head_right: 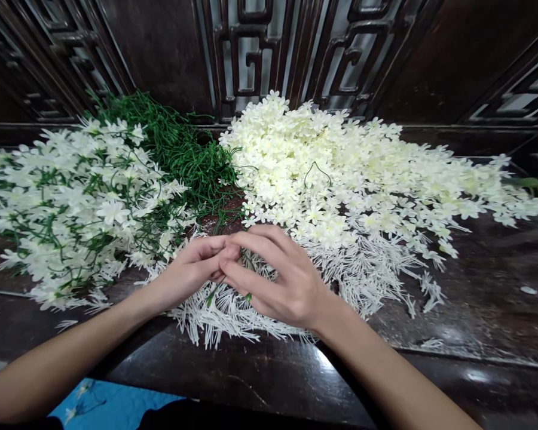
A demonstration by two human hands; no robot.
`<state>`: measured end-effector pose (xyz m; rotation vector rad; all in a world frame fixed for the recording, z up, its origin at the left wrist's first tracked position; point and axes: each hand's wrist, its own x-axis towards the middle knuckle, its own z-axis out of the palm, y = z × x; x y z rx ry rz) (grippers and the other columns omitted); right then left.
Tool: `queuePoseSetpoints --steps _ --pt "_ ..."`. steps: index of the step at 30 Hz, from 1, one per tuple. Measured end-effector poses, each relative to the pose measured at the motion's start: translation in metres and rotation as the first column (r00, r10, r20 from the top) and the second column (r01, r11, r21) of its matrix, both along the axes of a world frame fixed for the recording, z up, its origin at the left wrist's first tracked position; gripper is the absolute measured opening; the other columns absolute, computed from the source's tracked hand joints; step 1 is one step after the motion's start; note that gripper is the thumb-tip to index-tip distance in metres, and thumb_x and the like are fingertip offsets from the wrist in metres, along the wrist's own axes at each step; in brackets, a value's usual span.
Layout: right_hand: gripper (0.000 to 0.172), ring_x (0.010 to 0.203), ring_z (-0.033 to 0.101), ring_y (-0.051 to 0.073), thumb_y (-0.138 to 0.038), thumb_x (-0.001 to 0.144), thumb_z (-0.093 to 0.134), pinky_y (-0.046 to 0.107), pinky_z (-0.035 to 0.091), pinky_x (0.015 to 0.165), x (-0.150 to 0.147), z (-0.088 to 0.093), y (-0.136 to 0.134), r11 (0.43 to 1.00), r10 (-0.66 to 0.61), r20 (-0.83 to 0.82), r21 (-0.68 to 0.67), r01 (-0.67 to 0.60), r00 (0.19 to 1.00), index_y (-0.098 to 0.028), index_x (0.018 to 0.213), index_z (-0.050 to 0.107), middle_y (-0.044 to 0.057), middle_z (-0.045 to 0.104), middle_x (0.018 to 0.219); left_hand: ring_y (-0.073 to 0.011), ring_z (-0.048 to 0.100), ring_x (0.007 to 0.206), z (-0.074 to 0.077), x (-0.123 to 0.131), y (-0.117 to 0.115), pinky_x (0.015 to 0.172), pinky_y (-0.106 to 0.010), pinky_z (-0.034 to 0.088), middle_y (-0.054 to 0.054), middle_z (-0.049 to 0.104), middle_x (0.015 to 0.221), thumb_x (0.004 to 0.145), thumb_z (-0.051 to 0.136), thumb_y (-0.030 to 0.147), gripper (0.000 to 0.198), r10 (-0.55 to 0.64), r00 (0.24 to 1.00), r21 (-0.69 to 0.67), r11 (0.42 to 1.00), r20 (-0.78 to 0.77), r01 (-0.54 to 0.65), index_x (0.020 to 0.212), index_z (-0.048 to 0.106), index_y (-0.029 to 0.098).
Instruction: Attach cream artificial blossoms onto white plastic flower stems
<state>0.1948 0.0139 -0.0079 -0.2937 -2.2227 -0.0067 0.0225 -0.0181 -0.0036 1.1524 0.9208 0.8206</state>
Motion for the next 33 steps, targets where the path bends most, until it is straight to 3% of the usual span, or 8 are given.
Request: queuePoseSetpoints --steps 7,11,15,18,21,24,30,33 --pt "0.028 0.07 0.063 0.018 -0.001 0.076 0.063 0.032 0.054 0.054 -0.002 -0.004 0.004 0.991 -0.06 -0.177 -0.125 0.038 0.982 -0.023 0.092 0.056 0.005 0.064 0.081 -0.0085 0.029 0.05 0.006 -0.001 -0.001 0.049 -0.024 0.023 0.005 0.036 0.056 0.093 0.046 0.034 0.033 -0.008 0.99 0.117 0.993 -0.143 0.025 0.065 0.045 0.017" --pt "0.015 0.065 0.063 0.016 -0.01 0.083 0.058 0.031 0.054 0.055 -0.002 -0.004 0.002 0.911 -0.138 -0.137 -0.406 0.072 0.981 -0.017 0.095 0.058 0.005 0.066 0.076 -0.0093 0.03 0.052 0.007 0.0 -0.003 0.05 -0.025 0.024 0.004 0.035 0.058 0.093 0.044 0.033 0.03 0.005 0.992 0.128 0.992 -0.125 0.011 0.069 0.049 0.016" --pt "0.012 0.06 0.06 0.014 -0.02 0.09 0.053 0.029 0.051 0.056 0.001 0.002 0.0 0.729 -0.094 -0.056 -0.684 0.03 0.994 -0.016 0.082 0.062 0.002 0.065 0.068 -0.0097 0.03 0.052 0.006 -0.001 -0.004 0.05 -0.025 0.024 0.004 0.034 0.057 0.095 0.042 0.036 0.032 0.012 0.992 0.133 0.991 -0.129 0.006 0.073 0.054 0.016" --pt "0.027 0.062 0.058 0.013 -0.029 0.092 0.052 0.029 0.048 0.059 0.002 0.006 0.002 0.51 0.035 -0.074 -0.856 -0.081 0.997 -0.017 0.07 0.061 0.001 0.061 0.066 -0.0098 0.03 0.052 0.004 -0.001 -0.004 0.049 -0.025 0.024 0.004 0.033 0.056 0.095 0.042 0.04 0.035 0.011 0.988 0.15 0.989 -0.151 0.012 0.073 0.055 0.016" --pt "0.03 0.068 0.057 0.013 -0.036 0.092 0.054 0.028 0.048 0.063 0.0 0.005 0.003 0.303 0.094 -0.217 -0.923 -0.236 0.972 -0.017 0.07 0.062 0.001 0.061 0.07 -0.0097 0.031 0.051 0.002 -0.002 -0.003 0.047 -0.024 0.024 0.004 0.035 0.056 0.094 0.043 0.042 0.036 0.015 0.979 0.183 0.983 -0.202 0.022 0.073 0.056 0.017" --pt "0.034 0.064 0.057 0.012 -0.04 0.092 0.053 0.026 0.048 0.059 -0.002 0.002 0.003 0.176 0.098 -0.283 -0.939 -0.296 0.954 -0.017 0.07 0.064 0.001 0.061 0.068 -0.0096 0.033 0.051 0.002 -0.002 -0.004 0.047 -0.023 0.025 0.004 0.038 0.056 0.094 0.043 0.044 0.037 0.018 0.965 0.204 0.978 -0.261 0.037 0.072 0.056 0.017" --pt "0.045 0.049 0.047 0.009 -0.042 0.093 0.051 0.023 0.04 0.049 0.001 0.004 -0.001 0.219 0.039 -0.116 -0.968 -0.121 0.993 -0.017 0.056 0.052 -0.003 0.048 0.05 -0.0093 0.032 0.051 0.003 -0.001 -0.003 0.047 -0.023 0.025 0.004 0.038 0.056 0.094 0.043 0.041 0.037 0.002 0.965 0.196 0.979 -0.263 0.051 0.069 0.053 0.017" --pt "0.04 0.053 0.048 0.009 -0.039 0.094 0.051 0.022 0.042 0.052 0.0 0.002 -0.002 0.205 0.065 -0.206 -0.955 -0.215 0.976 -0.017 0.06 0.049 -0.004 0.046 0.054 -0.0095 0.033 0.053 0.002 -0.001 -0.003 0.052 -0.024 0.03 0.004 0.037 0.057 0.094 0.043 0.04 0.038 -0.037 0.99 0.14 0.989 -0.134 0.056 0.066 0.052 0.016"
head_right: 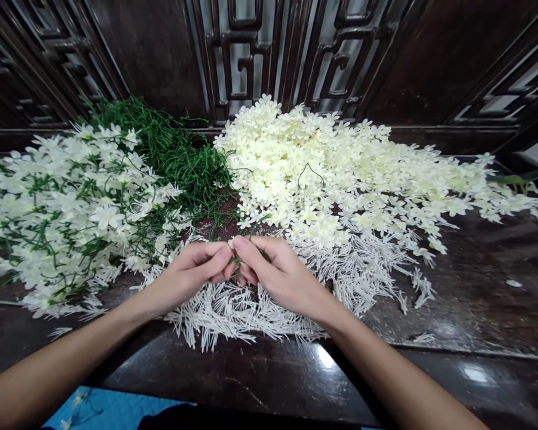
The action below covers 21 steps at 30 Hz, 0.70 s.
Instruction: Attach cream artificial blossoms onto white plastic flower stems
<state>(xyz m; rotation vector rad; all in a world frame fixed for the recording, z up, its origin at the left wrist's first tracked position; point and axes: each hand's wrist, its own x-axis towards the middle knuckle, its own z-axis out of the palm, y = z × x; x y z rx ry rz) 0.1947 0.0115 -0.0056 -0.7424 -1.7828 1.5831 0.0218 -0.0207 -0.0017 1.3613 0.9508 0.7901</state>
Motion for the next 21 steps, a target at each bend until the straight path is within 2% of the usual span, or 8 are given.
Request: queuePoseSetpoints --steps 5,7,11,15,18,21 --pt "0.037 0.054 0.044 0.009 -0.036 0.095 0.049 0.024 0.046 0.055 -0.006 -0.007 -0.004 0.994 0.052 -0.263 -0.081 -0.076 0.963 -0.018 0.062 0.046 -0.004 0.04 0.058 -0.0134 0.048 0.068 -0.004 -0.001 0.0 0.072 -0.03 0.041 0.001 0.045 0.064 0.089 0.053 0.044 0.038 -0.004 0.955 -0.168 0.984 0.296 0.056 0.063 0.051 0.016" --pt "0.037 0.054 0.043 0.009 -0.036 0.094 0.049 0.025 0.046 0.056 -0.009 -0.009 -0.006 0.992 0.037 -0.302 -0.108 -0.072 0.953 -0.019 0.062 0.045 -0.004 0.039 0.059 -0.0147 0.05 0.073 -0.006 -0.001 0.0 0.076 -0.031 0.042 -0.001 0.048 0.067 0.085 0.059 0.045 0.037 0.016 0.931 -0.219 0.973 0.366 0.069 0.062 0.053 0.016" --pt "0.036 0.053 0.041 0.008 -0.036 0.094 0.05 0.024 0.045 0.055 -0.012 -0.012 -0.009 0.992 0.014 -0.333 -0.114 -0.054 0.943 -0.019 0.063 0.045 -0.005 0.038 0.059 -0.0144 0.049 0.07 -0.011 0.0 0.001 0.079 -0.032 0.043 0.0 0.047 0.066 0.081 0.065 0.044 0.034 0.054 0.905 -0.268 0.961 0.423 0.069 0.062 0.056 0.017" --pt "0.038 0.052 0.039 0.009 -0.038 0.094 0.049 0.025 0.045 0.054 -0.013 -0.016 -0.009 0.994 -0.007 -0.338 -0.105 -0.03 0.941 -0.02 0.062 0.044 -0.005 0.037 0.058 -0.0137 0.05 0.071 -0.013 -0.001 0.002 0.078 -0.03 0.042 0.0 0.046 0.066 0.081 0.065 0.042 0.036 0.083 0.87 -0.293 0.953 0.486 0.073 0.059 0.053 0.016" --pt "0.04 0.051 0.039 0.01 -0.037 0.095 0.048 0.028 0.047 0.057 -0.008 -0.013 -0.002 0.989 -0.049 -0.361 -0.149 -0.006 0.931 -0.021 0.059 0.041 -0.005 0.033 0.054 -0.0108 0.042 0.06 -0.008 -0.001 0.002 0.068 -0.027 0.04 0.003 0.038 0.058 0.079 0.068 0.03 0.032 0.108 0.83 -0.314 0.946 0.547 0.083 0.057 0.049 0.017" --pt "0.037 0.052 0.04 0.013 -0.038 0.092 0.052 0.03 0.05 0.061 -0.001 -0.002 0.008 0.963 -0.234 -0.357 -0.213 0.165 0.904 -0.023 0.06 0.044 -0.006 0.025 0.052 -0.0109 0.031 0.055 -0.001 0.003 -0.003 0.057 -0.026 0.033 0.004 0.033 0.055 0.082 0.064 0.028 0.035 0.1 0.82 -0.305 0.948 0.564 0.095 0.056 0.043 0.017"
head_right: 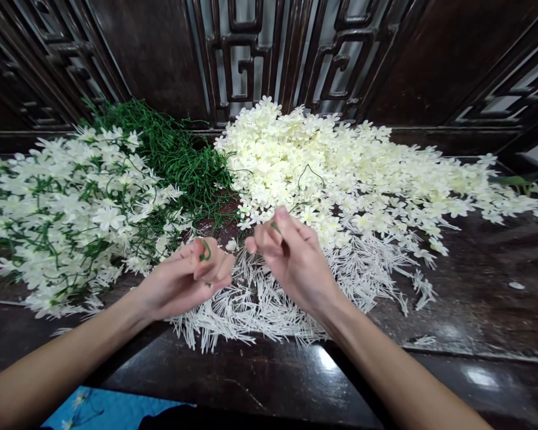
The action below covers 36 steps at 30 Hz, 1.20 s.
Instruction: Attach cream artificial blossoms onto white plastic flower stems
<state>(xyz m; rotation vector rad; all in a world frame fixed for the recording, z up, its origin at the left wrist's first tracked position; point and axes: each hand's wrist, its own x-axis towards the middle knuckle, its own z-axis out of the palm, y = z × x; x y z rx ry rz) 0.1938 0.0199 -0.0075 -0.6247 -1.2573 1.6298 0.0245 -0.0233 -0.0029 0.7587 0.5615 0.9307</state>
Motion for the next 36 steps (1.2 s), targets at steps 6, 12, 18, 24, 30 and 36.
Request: queuePoseSetpoints --steps 6,12,18,24,30,36 --pt "0.043 0.047 0.036 0.011 -0.042 0.09 0.054 0.03 0.045 0.053 0.01 0.01 0.007 0.998 0.015 0.125 0.063 -0.023 0.992 -0.02 0.054 0.047 -0.004 0.033 0.051 -0.0104 0.027 0.054 -0.003 0.004 0.0 0.055 -0.026 0.03 0.004 0.029 0.059 0.094 0.048 0.038 0.034 -0.009 0.997 -0.074 0.997 -0.071 0.004 0.066 0.047 0.017" --pt "0.021 0.066 0.059 0.016 -0.039 0.082 0.067 0.033 0.051 0.062 0.008 0.001 0.008 0.983 -0.122 0.432 0.175 0.05 0.894 -0.019 0.073 0.067 0.003 0.062 0.071 -0.0097 0.027 0.052 -0.006 -0.002 0.009 0.051 -0.026 0.024 0.005 0.031 0.057 0.095 0.042 0.039 0.033 0.121 0.905 0.079 0.992 -0.408 -0.098 0.073 0.051 0.016" --pt "0.038 0.108 0.057 0.022 -0.045 0.091 0.052 0.042 0.049 0.086 0.007 0.0 0.006 0.965 -0.124 0.513 0.263 -0.018 0.849 -0.023 0.121 0.058 0.01 0.061 0.121 -0.013 0.046 0.066 -0.01 -0.006 0.007 0.061 -0.027 0.038 -0.001 0.054 0.074 0.095 0.045 0.021 0.017 0.479 0.481 0.637 0.731 -0.735 0.246 0.089 0.059 0.015" --pt "0.041 0.044 0.042 0.01 -0.048 0.09 0.052 0.026 0.033 0.041 0.009 0.0 0.0 0.901 -0.04 0.743 0.316 -0.297 0.668 -0.017 0.063 0.056 -0.002 0.05 0.052 -0.0192 0.044 0.08 -0.015 -0.015 0.004 0.069 -0.031 0.044 -0.009 0.055 0.083 0.091 0.042 0.002 0.018 0.74 0.242 0.66 0.341 -0.628 0.669 0.093 0.059 0.008" --pt "0.035 0.048 0.042 0.009 -0.043 0.093 0.048 0.023 0.031 0.043 0.015 0.007 0.004 0.894 0.189 0.698 0.169 -0.416 0.691 -0.016 0.073 0.057 -0.002 0.051 0.06 -0.0173 0.045 0.081 -0.018 -0.022 0.007 0.07 -0.03 0.046 -0.009 0.059 0.088 0.09 0.044 0.0 0.022 0.762 0.41 0.785 0.203 -0.502 0.586 0.107 0.051 0.011" --pt "0.031 0.051 0.042 0.008 -0.036 0.093 0.053 0.024 0.033 0.049 0.017 0.012 0.007 0.872 0.445 0.428 -0.005 -0.49 0.787 -0.015 0.069 0.054 -0.002 0.052 0.059 -0.0151 0.043 0.067 -0.015 -0.019 0.007 0.061 -0.028 0.041 -0.004 0.056 0.074 0.094 0.041 0.008 0.014 0.74 0.474 0.828 0.197 -0.477 0.524 0.102 0.051 0.015"
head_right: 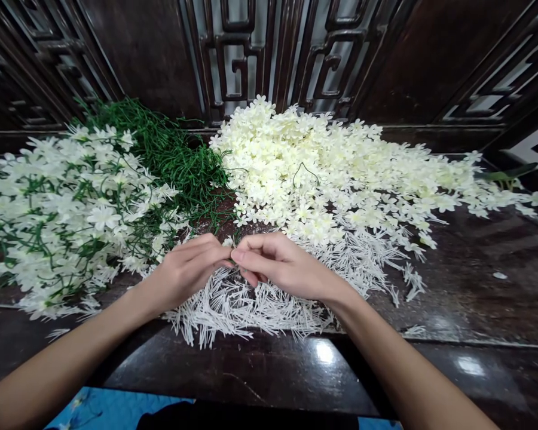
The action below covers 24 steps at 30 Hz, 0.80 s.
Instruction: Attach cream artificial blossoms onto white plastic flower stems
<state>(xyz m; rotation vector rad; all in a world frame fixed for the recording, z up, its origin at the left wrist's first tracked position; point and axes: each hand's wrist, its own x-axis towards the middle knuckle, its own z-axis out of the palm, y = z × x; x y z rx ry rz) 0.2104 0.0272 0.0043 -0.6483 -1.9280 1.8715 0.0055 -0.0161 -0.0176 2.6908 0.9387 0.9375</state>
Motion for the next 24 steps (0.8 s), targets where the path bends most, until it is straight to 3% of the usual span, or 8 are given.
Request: queuePoseSetpoints --steps 4,8,10,12,16,19,21,24 --pt "0.029 0.052 0.039 0.008 -0.03 0.095 0.051 0.025 0.031 0.051 -0.004 -0.006 -0.004 0.988 -0.006 -0.208 -0.149 -0.025 0.978 -0.016 0.069 0.051 -0.005 0.044 0.058 -0.0111 0.039 0.057 0.011 0.006 -0.004 0.054 -0.025 0.033 0.002 0.045 0.064 0.096 0.041 0.018 0.017 0.044 0.974 -0.361 0.932 0.223 0.04 0.084 0.053 0.018" --pt "0.021 0.054 0.034 0.008 -0.026 0.094 0.053 0.025 0.029 0.051 -0.01 -0.015 -0.01 0.988 -0.007 -0.356 -0.149 -0.05 0.935 -0.017 0.074 0.053 -0.005 0.041 0.063 -0.0087 0.033 0.051 0.015 0.013 -0.005 0.049 -0.023 0.027 0.004 0.038 0.059 0.096 0.044 0.031 0.031 0.195 0.816 -0.74 0.57 0.545 0.357 0.069 0.051 0.017" --pt "0.019 0.054 0.034 0.009 -0.024 0.093 0.053 0.026 0.029 0.051 -0.012 -0.016 -0.014 0.995 -0.009 -0.394 -0.096 -0.032 0.919 -0.018 0.076 0.056 -0.004 0.041 0.064 -0.008 0.028 0.049 0.014 0.015 -0.004 0.05 -0.022 0.027 0.005 0.033 0.056 0.092 0.05 0.032 0.028 0.314 0.664 -0.73 0.396 0.678 0.557 0.068 0.051 0.017" --pt "0.018 0.056 0.036 0.01 -0.024 0.093 0.053 0.027 0.031 0.052 -0.013 -0.013 -0.016 0.999 -0.017 -0.427 -0.047 -0.003 0.904 -0.018 0.077 0.058 -0.004 0.042 0.063 -0.0072 0.025 0.048 0.014 0.015 -0.002 0.051 -0.02 0.029 0.007 0.029 0.053 0.09 0.056 0.027 0.024 0.454 0.503 -0.658 0.301 0.735 0.69 0.068 0.051 0.017" --pt "0.017 0.055 0.041 0.01 -0.028 0.09 0.058 0.026 0.036 0.051 -0.004 0.001 -0.01 0.992 -0.128 -0.421 -0.039 0.122 0.898 -0.023 0.075 0.063 -0.004 0.048 0.061 -0.0074 0.039 0.053 0.017 0.008 0.005 0.055 -0.018 0.038 0.004 0.041 0.054 0.092 0.052 0.02 0.022 0.548 0.354 -0.596 0.359 0.758 0.718 0.07 0.055 0.016" --pt "0.01 0.054 0.049 0.01 -0.029 0.083 0.067 0.025 0.041 0.049 0.004 0.009 -0.001 0.953 -0.258 -0.181 0.116 0.281 0.949 -0.023 0.074 0.069 -0.001 0.059 0.063 -0.0101 0.052 0.068 0.02 0.005 0.008 0.065 -0.022 0.048 -0.002 0.055 0.074 0.092 0.053 0.027 0.021 0.526 0.376 -0.625 0.449 0.763 0.639 0.077 0.06 0.015" --pt "0.006 0.058 0.056 0.012 -0.028 0.079 0.071 0.028 0.047 0.051 0.005 0.01 0.003 0.855 -0.469 -0.052 0.222 0.468 0.882 -0.022 0.081 0.072 0.002 0.067 0.072 -0.0121 0.056 0.077 0.02 0.005 0.008 0.071 -0.026 0.052 -0.003 0.057 0.083 0.09 0.057 0.028 0.018 0.542 0.414 -0.672 0.472 0.732 0.571 0.079 0.063 0.014" --pt "0.031 0.082 0.065 0.019 -0.031 0.088 0.059 0.037 0.056 0.07 0.002 0.003 0.006 0.788 -0.554 -0.014 0.314 0.53 0.832 -0.022 0.118 0.064 0.008 0.07 0.103 -0.0121 0.057 0.077 0.015 0.005 0.009 0.079 -0.032 0.054 -0.002 0.056 0.079 0.086 0.063 0.024 0.011 0.579 0.427 -0.714 0.489 0.695 0.501 0.08 0.065 0.016"
